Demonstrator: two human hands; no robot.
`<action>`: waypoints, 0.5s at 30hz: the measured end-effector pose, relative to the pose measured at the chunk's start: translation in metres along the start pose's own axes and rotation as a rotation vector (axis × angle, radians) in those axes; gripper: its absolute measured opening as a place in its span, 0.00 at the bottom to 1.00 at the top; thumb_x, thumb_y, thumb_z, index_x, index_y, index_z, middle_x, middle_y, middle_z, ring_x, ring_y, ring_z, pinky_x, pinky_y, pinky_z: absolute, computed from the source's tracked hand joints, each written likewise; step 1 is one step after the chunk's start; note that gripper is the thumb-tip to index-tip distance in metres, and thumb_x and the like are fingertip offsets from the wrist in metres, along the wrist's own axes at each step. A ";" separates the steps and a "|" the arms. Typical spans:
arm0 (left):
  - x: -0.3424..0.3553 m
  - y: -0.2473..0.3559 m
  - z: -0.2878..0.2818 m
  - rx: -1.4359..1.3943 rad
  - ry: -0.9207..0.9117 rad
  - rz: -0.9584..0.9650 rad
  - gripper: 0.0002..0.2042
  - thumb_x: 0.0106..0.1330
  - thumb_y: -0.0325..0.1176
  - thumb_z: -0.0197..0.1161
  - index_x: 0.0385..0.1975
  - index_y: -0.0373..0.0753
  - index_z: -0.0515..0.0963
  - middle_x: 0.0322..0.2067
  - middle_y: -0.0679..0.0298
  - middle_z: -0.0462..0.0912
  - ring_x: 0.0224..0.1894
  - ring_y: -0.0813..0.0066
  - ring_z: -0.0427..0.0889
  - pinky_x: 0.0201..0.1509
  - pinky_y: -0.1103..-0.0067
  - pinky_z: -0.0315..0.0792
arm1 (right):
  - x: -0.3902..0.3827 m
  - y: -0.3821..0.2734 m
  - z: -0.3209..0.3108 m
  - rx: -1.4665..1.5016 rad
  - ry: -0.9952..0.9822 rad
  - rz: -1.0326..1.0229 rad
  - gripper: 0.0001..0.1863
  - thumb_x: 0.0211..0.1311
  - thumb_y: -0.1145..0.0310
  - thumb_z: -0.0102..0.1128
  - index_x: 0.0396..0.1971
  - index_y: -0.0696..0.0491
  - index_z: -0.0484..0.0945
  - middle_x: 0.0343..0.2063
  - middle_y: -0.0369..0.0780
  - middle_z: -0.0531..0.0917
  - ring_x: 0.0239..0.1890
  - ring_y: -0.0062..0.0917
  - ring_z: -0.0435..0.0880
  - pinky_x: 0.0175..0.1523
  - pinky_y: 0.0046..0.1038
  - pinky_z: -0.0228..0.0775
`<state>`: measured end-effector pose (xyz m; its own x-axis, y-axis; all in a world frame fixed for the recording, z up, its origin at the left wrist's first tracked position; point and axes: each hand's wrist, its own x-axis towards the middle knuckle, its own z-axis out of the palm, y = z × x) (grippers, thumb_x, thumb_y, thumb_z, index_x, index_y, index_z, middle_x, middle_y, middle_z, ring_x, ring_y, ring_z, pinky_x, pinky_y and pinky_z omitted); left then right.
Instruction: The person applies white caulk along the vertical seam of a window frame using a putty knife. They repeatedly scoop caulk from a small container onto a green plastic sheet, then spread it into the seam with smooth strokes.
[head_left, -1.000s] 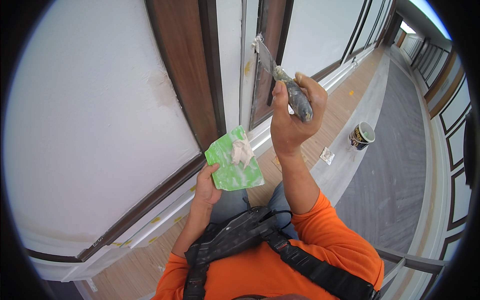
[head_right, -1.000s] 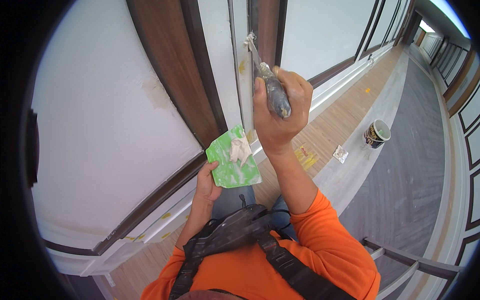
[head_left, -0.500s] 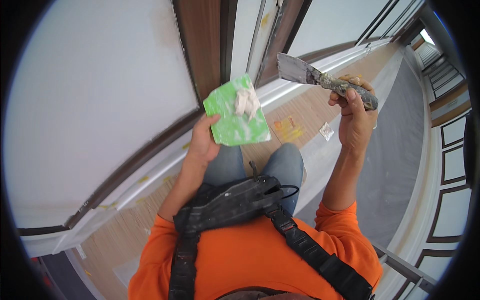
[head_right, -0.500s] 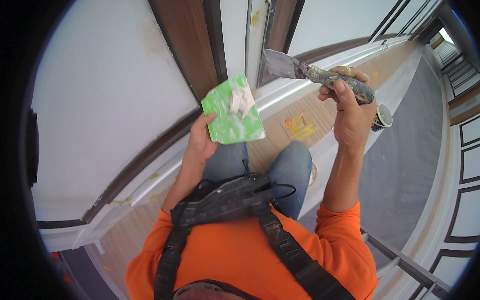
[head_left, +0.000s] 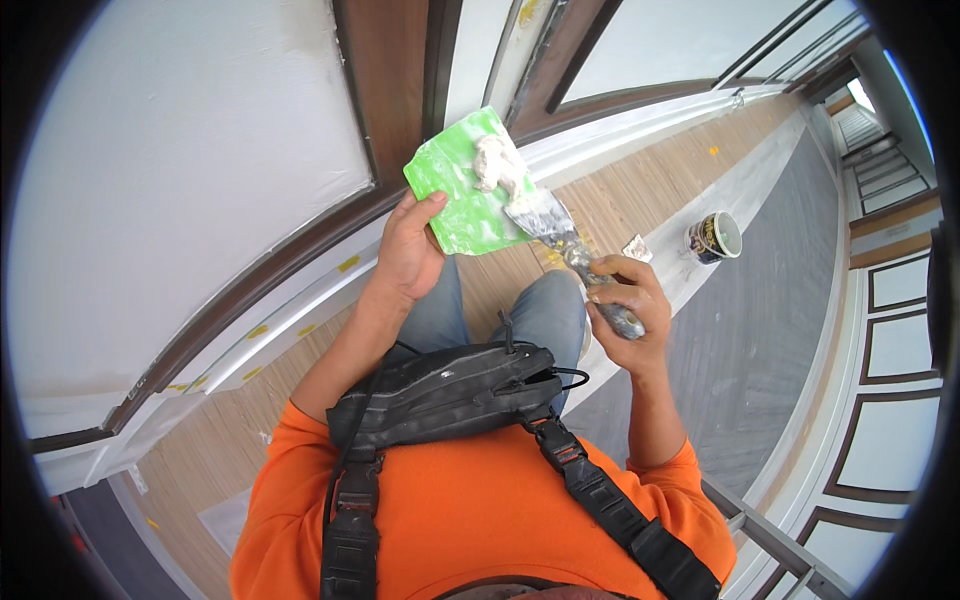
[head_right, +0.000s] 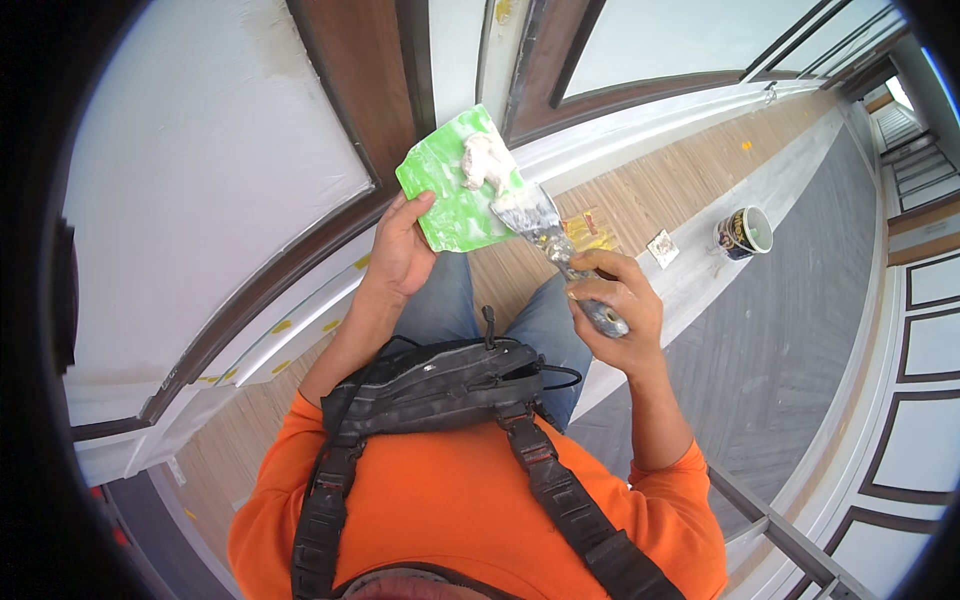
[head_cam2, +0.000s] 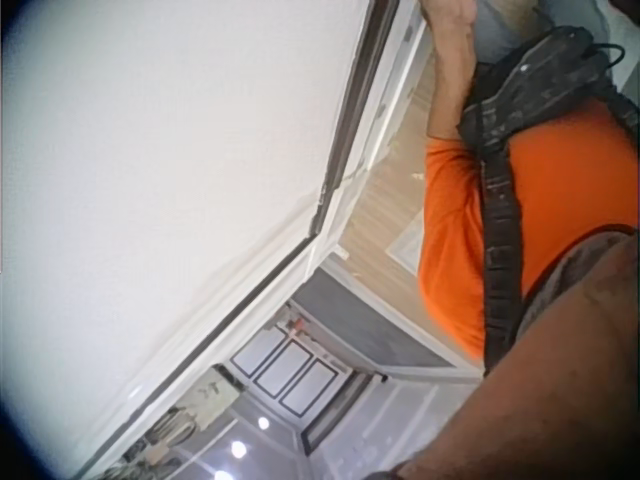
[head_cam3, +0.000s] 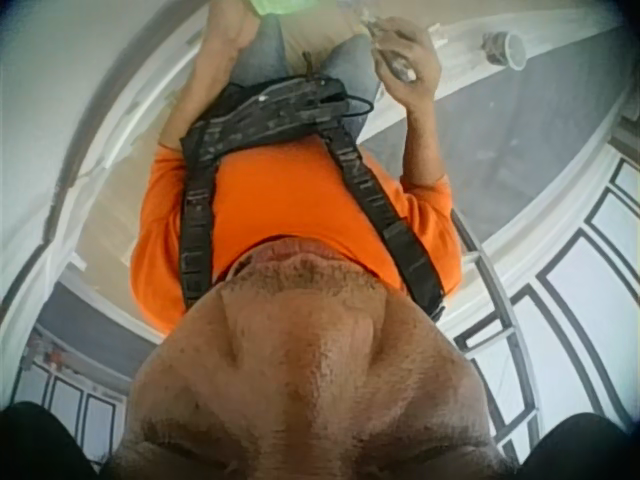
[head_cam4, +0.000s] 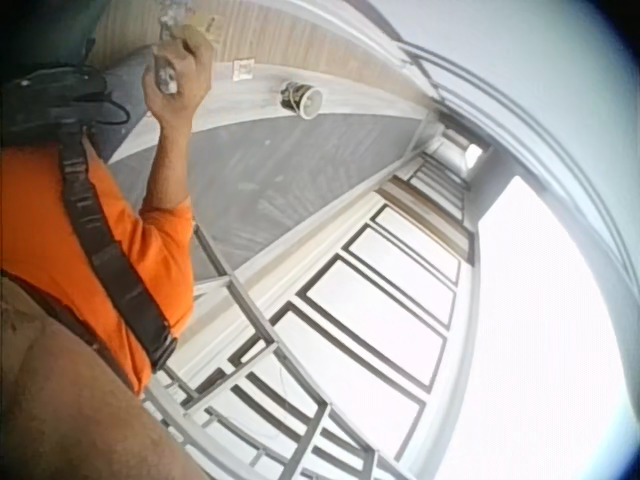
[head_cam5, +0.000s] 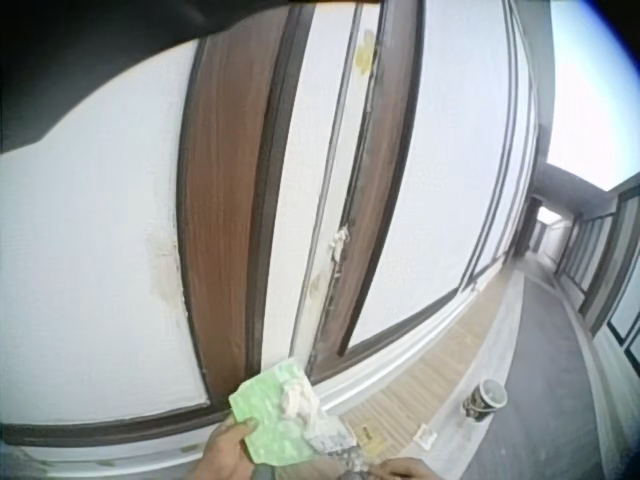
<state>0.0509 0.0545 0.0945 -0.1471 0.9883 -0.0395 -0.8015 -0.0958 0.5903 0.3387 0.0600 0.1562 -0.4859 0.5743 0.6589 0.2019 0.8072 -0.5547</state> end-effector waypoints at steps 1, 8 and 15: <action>0.001 0.000 -0.003 0.008 -0.021 -0.015 0.20 0.73 0.28 0.55 0.63 0.36 0.67 0.58 0.59 0.77 0.59 0.67 0.79 0.65 0.68 0.74 | -0.001 0.005 0.009 -0.009 0.019 -0.002 0.17 0.43 0.86 0.69 0.36 0.53 0.84 0.47 0.48 0.83 0.50 0.37 0.85 0.53 0.32 0.78; -0.009 0.011 0.011 0.073 -0.095 0.055 0.21 0.74 0.29 0.55 0.66 0.37 0.66 0.60 0.58 0.76 0.62 0.67 0.77 0.67 0.67 0.73 | -0.018 0.021 0.045 0.085 0.260 -0.046 0.17 0.48 0.88 0.69 0.37 0.53 0.80 0.50 0.50 0.82 0.55 0.40 0.83 0.60 0.39 0.75; -0.013 0.028 0.034 0.092 -0.187 0.088 0.22 0.74 0.30 0.55 0.66 0.36 0.65 0.61 0.58 0.75 0.63 0.66 0.76 0.68 0.66 0.72 | -0.009 0.014 0.050 0.108 0.417 -0.188 0.18 0.49 0.88 0.70 0.39 0.54 0.78 0.51 0.52 0.80 0.56 0.41 0.82 0.59 0.39 0.76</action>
<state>0.0502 0.0426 0.1393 -0.0975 0.9822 0.1603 -0.7326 -0.1799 0.6565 0.3028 0.0592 0.1173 -0.1183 0.4432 0.8886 0.0430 0.8963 -0.4414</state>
